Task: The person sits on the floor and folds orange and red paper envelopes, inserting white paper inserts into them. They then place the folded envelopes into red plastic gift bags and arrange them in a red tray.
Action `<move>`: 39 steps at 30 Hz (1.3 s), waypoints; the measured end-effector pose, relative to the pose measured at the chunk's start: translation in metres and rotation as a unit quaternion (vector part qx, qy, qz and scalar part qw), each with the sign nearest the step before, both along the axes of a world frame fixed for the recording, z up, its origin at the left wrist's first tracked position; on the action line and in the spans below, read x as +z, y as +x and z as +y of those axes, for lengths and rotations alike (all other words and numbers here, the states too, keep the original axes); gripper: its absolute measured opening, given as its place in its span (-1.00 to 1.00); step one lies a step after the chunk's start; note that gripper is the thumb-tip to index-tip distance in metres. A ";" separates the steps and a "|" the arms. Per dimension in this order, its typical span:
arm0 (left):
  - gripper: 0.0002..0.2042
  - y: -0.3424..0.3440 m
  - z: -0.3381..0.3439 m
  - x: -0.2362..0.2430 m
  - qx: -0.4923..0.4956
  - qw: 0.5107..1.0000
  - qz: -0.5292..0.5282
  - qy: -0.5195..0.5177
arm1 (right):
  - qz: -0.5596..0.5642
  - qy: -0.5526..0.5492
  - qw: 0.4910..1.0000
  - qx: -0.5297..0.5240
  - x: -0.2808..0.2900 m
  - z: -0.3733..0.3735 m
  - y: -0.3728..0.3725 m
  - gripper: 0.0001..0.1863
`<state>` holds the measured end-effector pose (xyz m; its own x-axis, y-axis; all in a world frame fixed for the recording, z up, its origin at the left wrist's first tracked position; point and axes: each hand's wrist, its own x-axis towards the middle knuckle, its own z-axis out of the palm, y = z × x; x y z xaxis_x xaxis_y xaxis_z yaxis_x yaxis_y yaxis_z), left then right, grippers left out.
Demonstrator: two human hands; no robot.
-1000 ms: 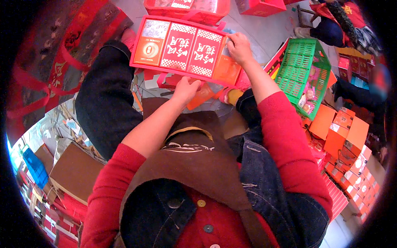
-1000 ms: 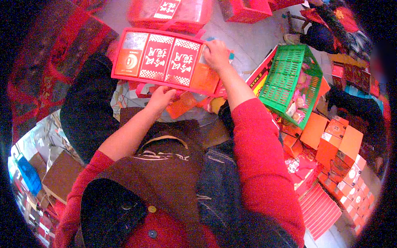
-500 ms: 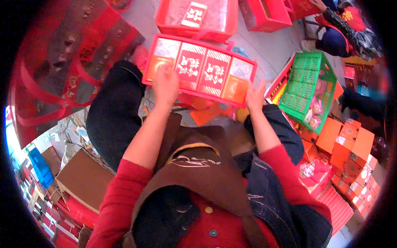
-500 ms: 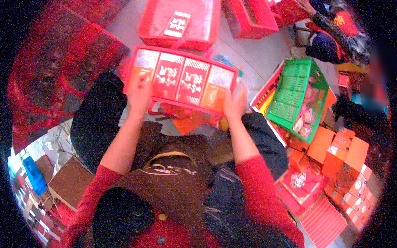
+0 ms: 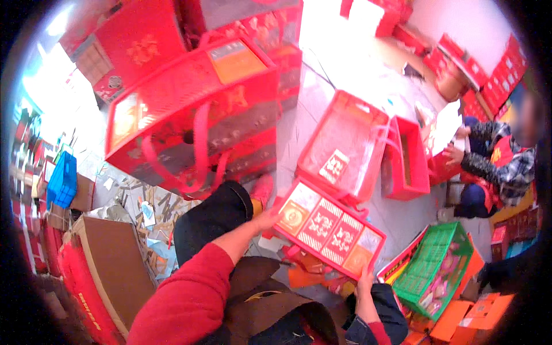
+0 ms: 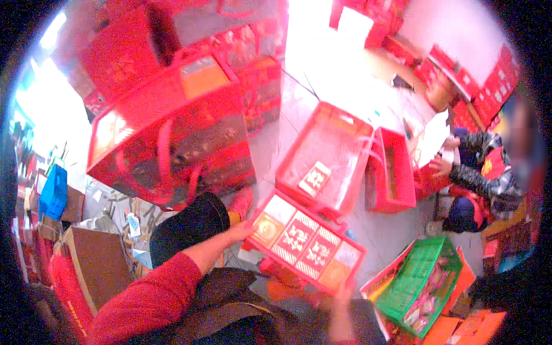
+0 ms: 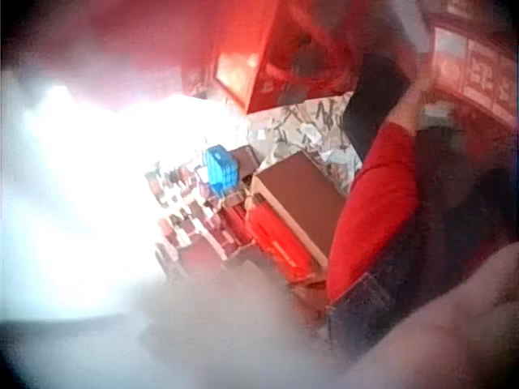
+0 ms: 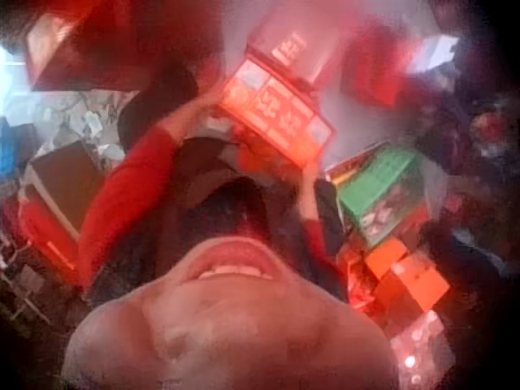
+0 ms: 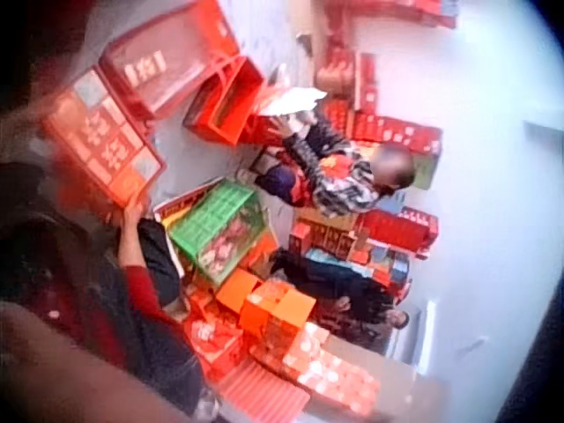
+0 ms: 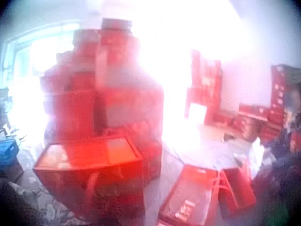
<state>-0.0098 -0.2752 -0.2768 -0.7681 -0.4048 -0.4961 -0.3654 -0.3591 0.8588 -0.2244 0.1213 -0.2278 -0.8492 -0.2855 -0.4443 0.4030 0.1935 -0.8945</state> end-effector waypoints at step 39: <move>-0.18 0.213 -0.122 0.486 0.401 0.705 0.274 -0.517 | 0.861 0.070 0.481 0.151 0.481 -0.640 -0.056 -0.77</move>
<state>0.2027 -0.3974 0.2090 -0.0475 -0.7453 0.6650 0.0880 0.6601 0.7460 -0.2801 -0.5191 0.2532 0.0776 -0.5813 0.8100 -0.9769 0.1179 0.1782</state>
